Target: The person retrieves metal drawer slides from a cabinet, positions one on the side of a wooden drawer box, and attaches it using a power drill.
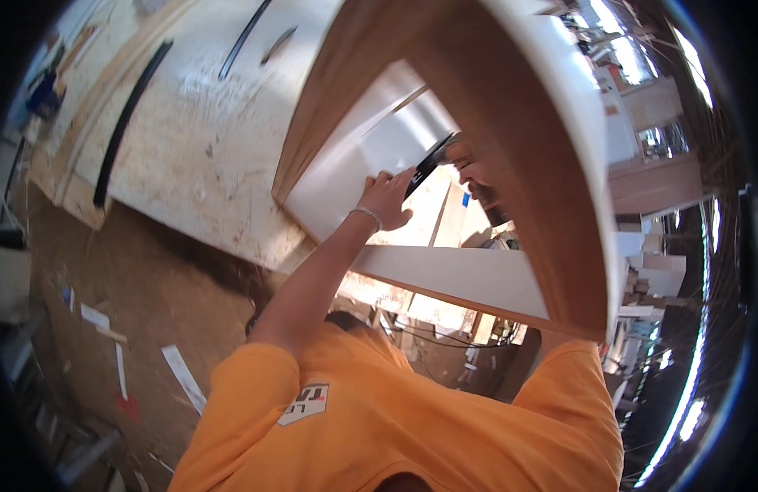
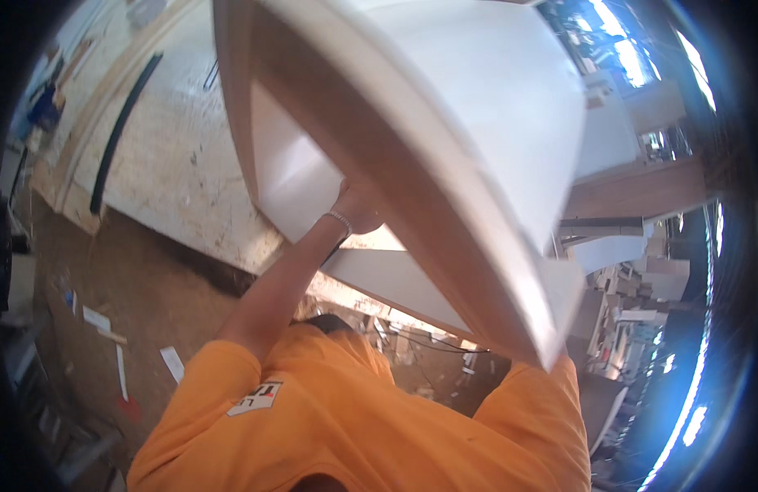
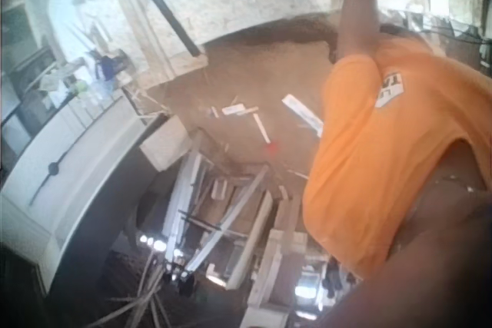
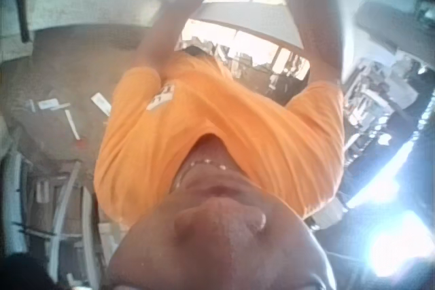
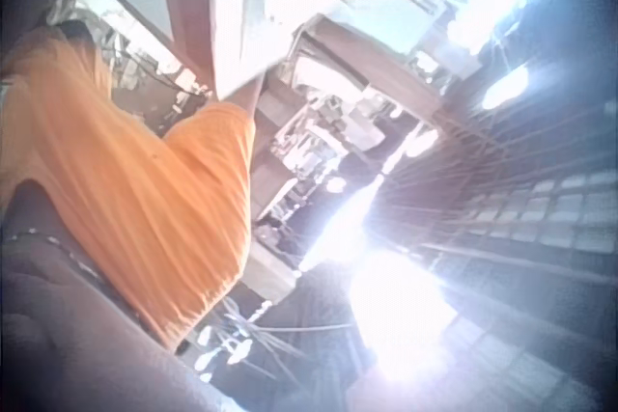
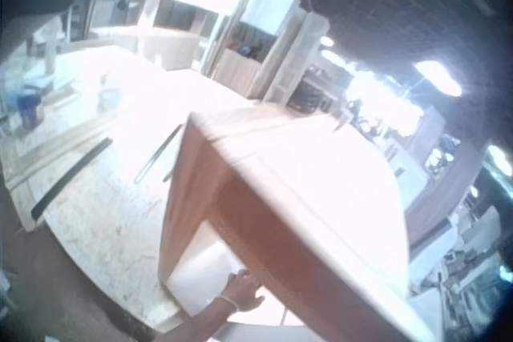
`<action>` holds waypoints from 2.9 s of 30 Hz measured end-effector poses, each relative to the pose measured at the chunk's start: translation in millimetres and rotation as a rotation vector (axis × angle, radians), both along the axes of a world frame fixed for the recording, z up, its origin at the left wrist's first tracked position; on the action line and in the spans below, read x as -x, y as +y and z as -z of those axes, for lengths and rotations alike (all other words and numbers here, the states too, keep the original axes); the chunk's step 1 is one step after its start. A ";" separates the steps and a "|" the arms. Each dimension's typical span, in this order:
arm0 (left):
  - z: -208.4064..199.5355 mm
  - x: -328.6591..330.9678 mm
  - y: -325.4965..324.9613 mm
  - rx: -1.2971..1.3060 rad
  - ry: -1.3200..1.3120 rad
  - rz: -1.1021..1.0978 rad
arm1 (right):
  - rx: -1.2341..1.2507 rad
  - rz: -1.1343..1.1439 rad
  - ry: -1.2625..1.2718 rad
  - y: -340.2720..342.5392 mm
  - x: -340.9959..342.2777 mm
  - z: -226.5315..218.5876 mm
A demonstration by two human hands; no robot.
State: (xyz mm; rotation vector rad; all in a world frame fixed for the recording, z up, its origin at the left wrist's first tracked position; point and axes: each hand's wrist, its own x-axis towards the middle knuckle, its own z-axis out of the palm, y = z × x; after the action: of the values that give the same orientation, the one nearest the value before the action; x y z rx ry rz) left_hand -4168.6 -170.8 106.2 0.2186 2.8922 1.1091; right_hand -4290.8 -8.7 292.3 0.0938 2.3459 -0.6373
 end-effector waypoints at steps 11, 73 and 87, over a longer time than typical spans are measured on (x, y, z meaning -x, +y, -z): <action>21.6 -38.7 -37.2 -0.088 0.020 0.124 | -0.148 0.085 0.657 107.8 -132.0 118.2; -7.2 -168.7 -62.4 0.222 0.012 -0.213 | 0.131 0.131 0.551 177.5 -256.3 157.3; -43.0 -327.4 -96.7 -0.195 -0.301 -0.441 | 0.077 0.057 0.595 168.7 -260.4 163.7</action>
State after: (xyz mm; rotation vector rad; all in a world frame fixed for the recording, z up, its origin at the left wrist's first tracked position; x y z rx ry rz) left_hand -3841.2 -267.5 149.2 -0.5600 2.6226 1.3428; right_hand -4030.4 160.0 128.6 -0.0768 2.8895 -0.8750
